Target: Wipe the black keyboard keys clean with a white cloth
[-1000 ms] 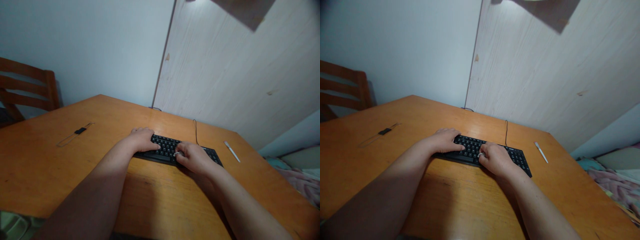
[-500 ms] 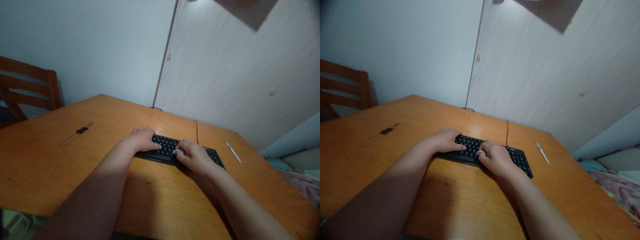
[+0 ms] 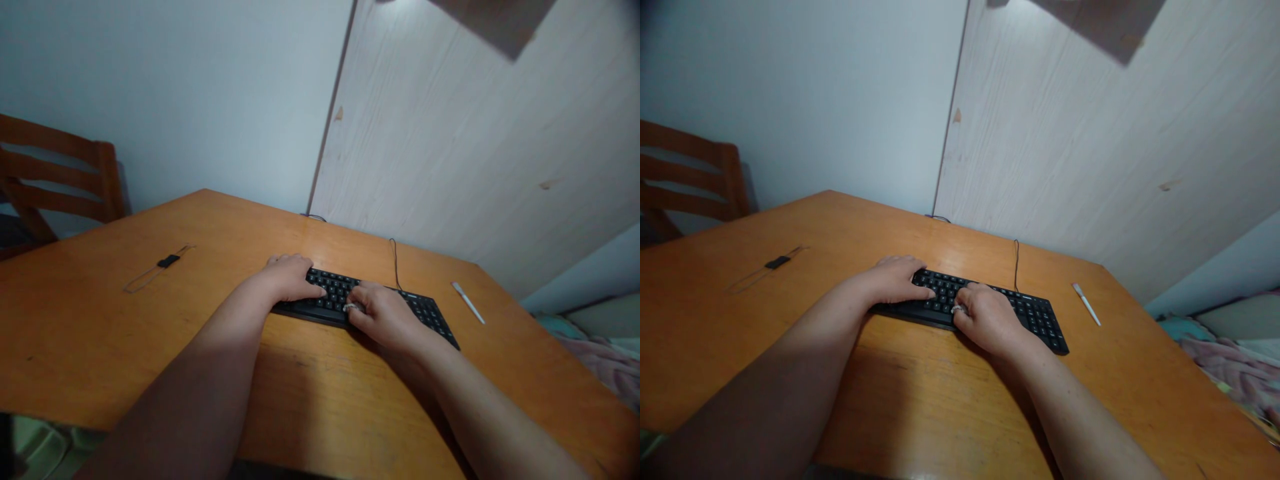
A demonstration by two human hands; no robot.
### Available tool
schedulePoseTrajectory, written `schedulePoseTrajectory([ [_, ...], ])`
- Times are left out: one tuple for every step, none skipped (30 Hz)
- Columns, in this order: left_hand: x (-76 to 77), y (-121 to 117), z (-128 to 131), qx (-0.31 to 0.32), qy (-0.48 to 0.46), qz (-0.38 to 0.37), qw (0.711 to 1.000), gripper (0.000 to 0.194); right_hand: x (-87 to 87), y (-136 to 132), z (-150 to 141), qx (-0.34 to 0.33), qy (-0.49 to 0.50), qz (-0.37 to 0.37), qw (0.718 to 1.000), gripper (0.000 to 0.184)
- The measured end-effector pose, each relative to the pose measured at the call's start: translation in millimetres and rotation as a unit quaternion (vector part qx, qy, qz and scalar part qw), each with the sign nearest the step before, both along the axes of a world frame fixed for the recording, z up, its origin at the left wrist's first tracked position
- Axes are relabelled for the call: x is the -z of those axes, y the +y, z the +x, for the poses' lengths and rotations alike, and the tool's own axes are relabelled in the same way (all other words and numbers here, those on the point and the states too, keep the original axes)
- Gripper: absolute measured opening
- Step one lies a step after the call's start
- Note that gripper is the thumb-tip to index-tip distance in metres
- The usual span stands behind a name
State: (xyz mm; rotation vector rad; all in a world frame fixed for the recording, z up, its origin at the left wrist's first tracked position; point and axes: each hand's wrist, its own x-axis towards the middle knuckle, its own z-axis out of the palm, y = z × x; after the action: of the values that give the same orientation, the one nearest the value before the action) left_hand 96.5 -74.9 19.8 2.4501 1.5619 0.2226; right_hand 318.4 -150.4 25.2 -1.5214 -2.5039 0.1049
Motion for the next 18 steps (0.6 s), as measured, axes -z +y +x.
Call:
schedulePoseTrajectory([
  [0.6,1.1,-1.0,0.001,-0.009,-0.003,1.000,0.069,-0.2,-0.3,-0.1,-0.004,0.000,-0.005,1.000,0.009],
  [1.4,2.6,-2.2,0.000,-0.021,-0.006,1.000,0.071,-0.3,-0.6,-0.3,-0.003,0.000,-0.008,1.000,0.008],
  [2.4,4.3,-3.7,-0.002,-0.037,-0.009,0.999,0.071,-0.3,-0.9,-0.4,0.001,0.001,-0.007,1.000,0.009],
  [3.7,6.4,-5.3,-0.007,-0.053,-0.009,0.999,0.071,-0.1,-1.2,-0.5,0.007,0.001,-0.003,1.000,0.009],
  [5.2,8.8,-7.0,-0.015,-0.069,-0.008,0.997,0.071,0.1,-1.4,-0.6,0.012,0.002,0.004,1.000,0.009],
  [6.9,11.3,-8.9,-0.023,-0.084,-0.004,0.996,0.070,0.3,-1.5,-0.6,0.015,0.001,0.010,1.000,0.010],
  [8.7,13.9,-10.7,-0.032,-0.097,0.002,0.995,0.069,0.6,-1.5,-0.6,0.014,0.000,0.012,1.000,0.009],
  [10.4,16.4,-12.6,-0.040,-0.110,0.007,0.993,0.067,0.8,-1.4,-0.4,0.012,0.000,0.012,1.000,0.009],
  [12.0,18.7,-14.3,-0.047,-0.124,0.011,0.991,0.064,1.0,-1.2,-0.2,0.010,0.000,0.008,1.000,0.009],
  [13.4,20.6,-15.8,-0.055,-0.139,0.013,0.989,0.060,1.1,-1.0,0.0,0.008,0.002,0.004,1.000,0.009],
  [14.5,22.1,-17.0,-0.061,-0.155,0.012,0.986,0.055,1.1,-0.8,0.2,0.009,0.004,-0.001,1.000,0.009],
  [15.2,23.3,-18.0,-0.067,-0.170,0.008,0.983,0.051,1.1,-0.6,0.4,0.012,0.006,-0.004,1.000,0.009],
  [15.7,24.1,-18.6,-0.073,-0.184,0.002,0.980,0.046,1.0,-0.6,0.4,0.015,0.007,-0.005,1.000,0.010],
  [15.9,24.8,-18.9,-0.078,-0.199,-0.005,0.977,0.043,0.8,-0.7,0.4,0.019,0.007,-0.003,1.000,0.010],
  [16.1,25.4,-19.1,-0.083,-0.214,-0.011,0.973,0.040,0.4,-0.8,0.3,0.021,0.006,-0.001,1.000,0.010],
  [16.3,26.1,-19.1,-0.088,-0.232,-0.016,0.969,0.038,-0.1,-1.0,0.3,0.021,0.004,-0.002,1.000,0.010],
  [16.7,26.9,-19.1,-0.092,-0.251,-0.019,0.963,0.036,-0.8,-1.1,0.3,0.019,0.002,-0.006,1.000,0.010],
  [17.3,27.8,-19.0,-0.098,-0.270,-0.021,0.958,0.036,-1.7,-1.1,0.5,0.016,-0.001,-0.011,1.000,0.009],
])
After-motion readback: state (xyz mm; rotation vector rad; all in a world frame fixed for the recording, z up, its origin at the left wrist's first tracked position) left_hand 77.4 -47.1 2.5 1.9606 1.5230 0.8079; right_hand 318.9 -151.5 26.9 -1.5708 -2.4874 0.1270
